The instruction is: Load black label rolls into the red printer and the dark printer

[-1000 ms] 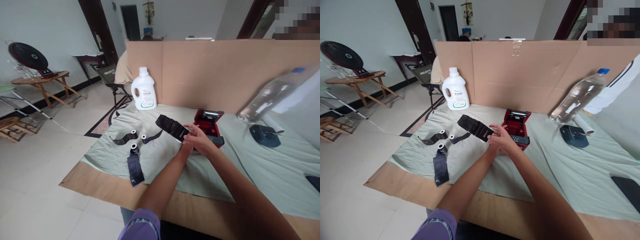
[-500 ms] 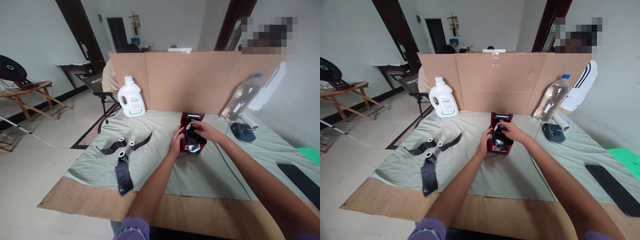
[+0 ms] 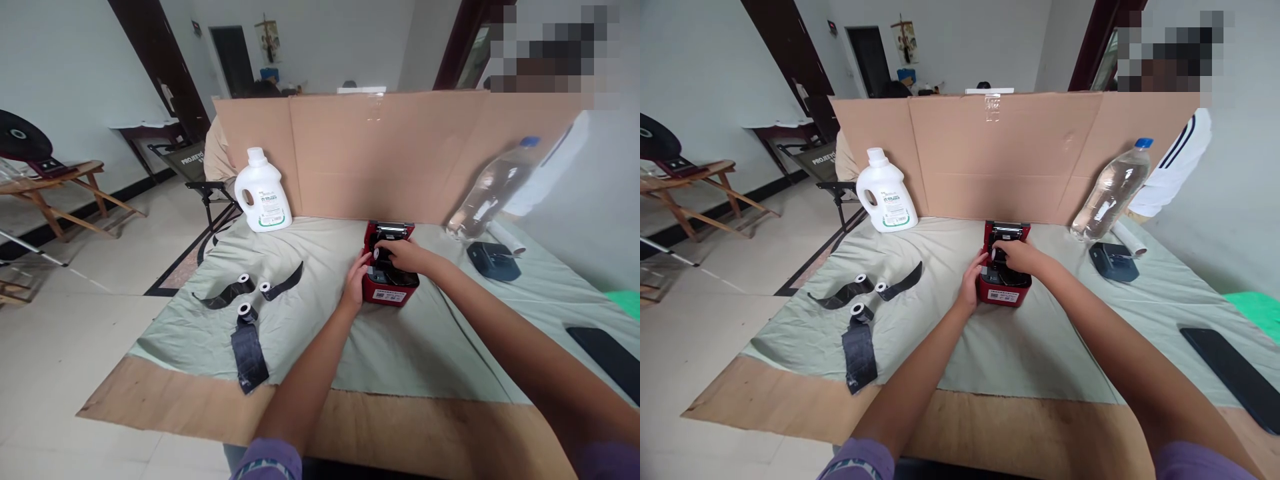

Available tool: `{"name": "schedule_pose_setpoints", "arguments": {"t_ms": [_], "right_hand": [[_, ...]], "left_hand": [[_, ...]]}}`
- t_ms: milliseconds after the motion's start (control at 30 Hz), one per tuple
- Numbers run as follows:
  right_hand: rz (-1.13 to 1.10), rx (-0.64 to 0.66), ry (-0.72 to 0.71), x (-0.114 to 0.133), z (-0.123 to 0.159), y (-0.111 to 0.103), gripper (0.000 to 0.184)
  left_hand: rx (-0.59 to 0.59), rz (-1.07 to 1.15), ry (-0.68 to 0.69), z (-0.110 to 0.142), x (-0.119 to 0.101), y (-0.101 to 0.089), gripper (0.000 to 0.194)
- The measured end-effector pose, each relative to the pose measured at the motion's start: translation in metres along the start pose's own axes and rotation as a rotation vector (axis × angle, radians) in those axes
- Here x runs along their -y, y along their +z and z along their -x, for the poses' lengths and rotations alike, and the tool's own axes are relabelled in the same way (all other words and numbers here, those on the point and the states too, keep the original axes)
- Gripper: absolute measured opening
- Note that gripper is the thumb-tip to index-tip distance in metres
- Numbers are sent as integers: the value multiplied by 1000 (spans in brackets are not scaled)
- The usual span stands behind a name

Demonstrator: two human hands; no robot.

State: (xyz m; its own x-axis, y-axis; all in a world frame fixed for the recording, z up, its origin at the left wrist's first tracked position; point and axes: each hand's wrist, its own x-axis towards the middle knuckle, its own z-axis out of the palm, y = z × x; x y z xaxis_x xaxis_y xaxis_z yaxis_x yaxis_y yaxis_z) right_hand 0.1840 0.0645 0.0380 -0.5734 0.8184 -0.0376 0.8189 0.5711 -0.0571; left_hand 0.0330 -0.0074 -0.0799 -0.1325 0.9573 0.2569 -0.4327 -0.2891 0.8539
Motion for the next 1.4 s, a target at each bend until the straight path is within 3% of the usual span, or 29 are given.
{"name": "schedule_pose_setpoints", "arguments": {"t_ms": [133,300,467,533,600,667,733,833,967,1233,1400], "right_hand": [[37,80,36,1,2,5,56],[-80,67,36,-1,-8,10,52],[-394,54,52,-7,2,0,28],[-632,-11,15,-13,19,-4,22],[-825,-184,29,-21,35,-6,26],[-942,-451,151,-28,44,-2,30],[-1034,-629,277,-33,41,6,33],[-1143,-638,310,-35,25,18,50],[-1174,-658,278,-31,15,31,47],[-1113,-741,227,-16,57,70,18],[-1326,-650,317,-11,60,96,53]], "left_hand": [[8,-23,5,0,1,-1,43],[16,-39,8,0,2,0,43],[5,-48,18,2,-4,2,42],[-1,-133,71,2,-10,1,41],[38,-281,184,1,-20,-1,39],[150,-475,314,-2,-33,-3,37],[286,-697,411,-6,-47,-3,32],[382,-981,451,-10,-65,0,19],[416,-1161,477,-11,-78,5,16],[297,-1192,612,-11,-83,13,17],[198,-1070,501,-10,-78,19,16]]}}
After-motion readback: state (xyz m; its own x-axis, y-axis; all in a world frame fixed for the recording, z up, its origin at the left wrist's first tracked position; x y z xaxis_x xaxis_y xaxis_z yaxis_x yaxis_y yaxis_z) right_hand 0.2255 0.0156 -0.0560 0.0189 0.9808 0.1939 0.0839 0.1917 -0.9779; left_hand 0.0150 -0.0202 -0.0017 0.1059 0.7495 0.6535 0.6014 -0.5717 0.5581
